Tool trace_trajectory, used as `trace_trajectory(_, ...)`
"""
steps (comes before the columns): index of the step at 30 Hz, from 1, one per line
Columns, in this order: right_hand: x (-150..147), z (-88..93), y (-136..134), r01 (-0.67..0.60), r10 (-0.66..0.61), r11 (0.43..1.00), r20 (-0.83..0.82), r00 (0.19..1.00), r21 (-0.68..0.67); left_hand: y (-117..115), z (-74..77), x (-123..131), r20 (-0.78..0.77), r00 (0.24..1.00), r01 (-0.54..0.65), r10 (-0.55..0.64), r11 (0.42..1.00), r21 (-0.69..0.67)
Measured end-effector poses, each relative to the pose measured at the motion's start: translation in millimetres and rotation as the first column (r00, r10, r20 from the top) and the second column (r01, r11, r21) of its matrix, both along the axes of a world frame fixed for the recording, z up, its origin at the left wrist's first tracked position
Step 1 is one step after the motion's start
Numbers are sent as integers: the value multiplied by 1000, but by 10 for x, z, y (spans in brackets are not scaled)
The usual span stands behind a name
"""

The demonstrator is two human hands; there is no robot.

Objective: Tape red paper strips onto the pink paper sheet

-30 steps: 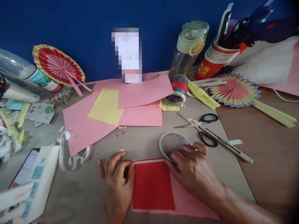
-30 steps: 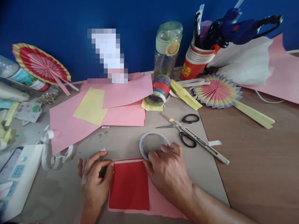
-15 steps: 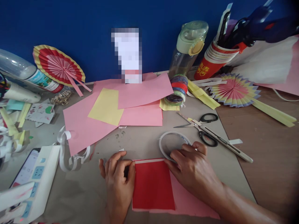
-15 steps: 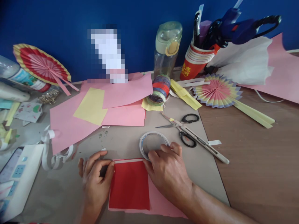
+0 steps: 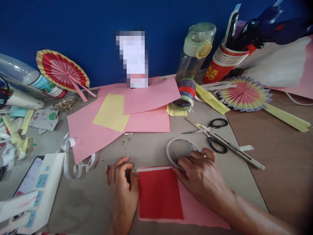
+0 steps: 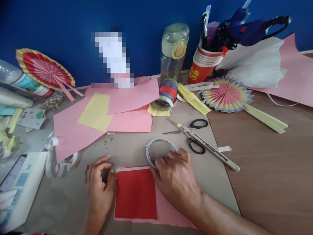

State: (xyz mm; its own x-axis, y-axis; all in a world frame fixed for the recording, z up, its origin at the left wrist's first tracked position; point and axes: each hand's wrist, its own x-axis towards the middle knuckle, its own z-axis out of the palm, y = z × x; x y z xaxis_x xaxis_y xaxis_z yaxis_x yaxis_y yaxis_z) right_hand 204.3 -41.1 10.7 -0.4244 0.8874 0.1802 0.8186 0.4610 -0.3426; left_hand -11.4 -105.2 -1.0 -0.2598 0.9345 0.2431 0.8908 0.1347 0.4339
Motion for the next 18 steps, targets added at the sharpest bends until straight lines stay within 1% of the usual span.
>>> trace_trajectory(4, 7, -12, -3, 2, -2, 1000, 4, 1000, -9, -17, 7, -30, 105, 994, -5, -3, 998, 69)
trace_trajectory(6, 12, -9, -1, -1, 1, 1000, 8, 1000, -12, -27, 11, -36, 130, 991, 0, -11, 996, 84)
trace_trajectory(9, 21, -1, 2, -5, 5, 1000, 6, 1000, -20, -30, 24, -28, 85, 996, 29, -37, 995, 94)
trace_trajectory(13, 40, 15, -13, -20, 18, 999, -57, 998, -28, -30, 48, -13, 19, 997, 72, -74, 995, 74)
trace_trajectory(15, 45, 36, -27, -30, 28, 999, -106, 994, -19, -33, 60, -8, 13, 996, 84, -85, 994, 76)
trace_trajectory(18, 43, 95, -50, -56, 56, 998, -195, 979, 5, -40, 71, -4, 36, 994, 100, -105, 988, 121)
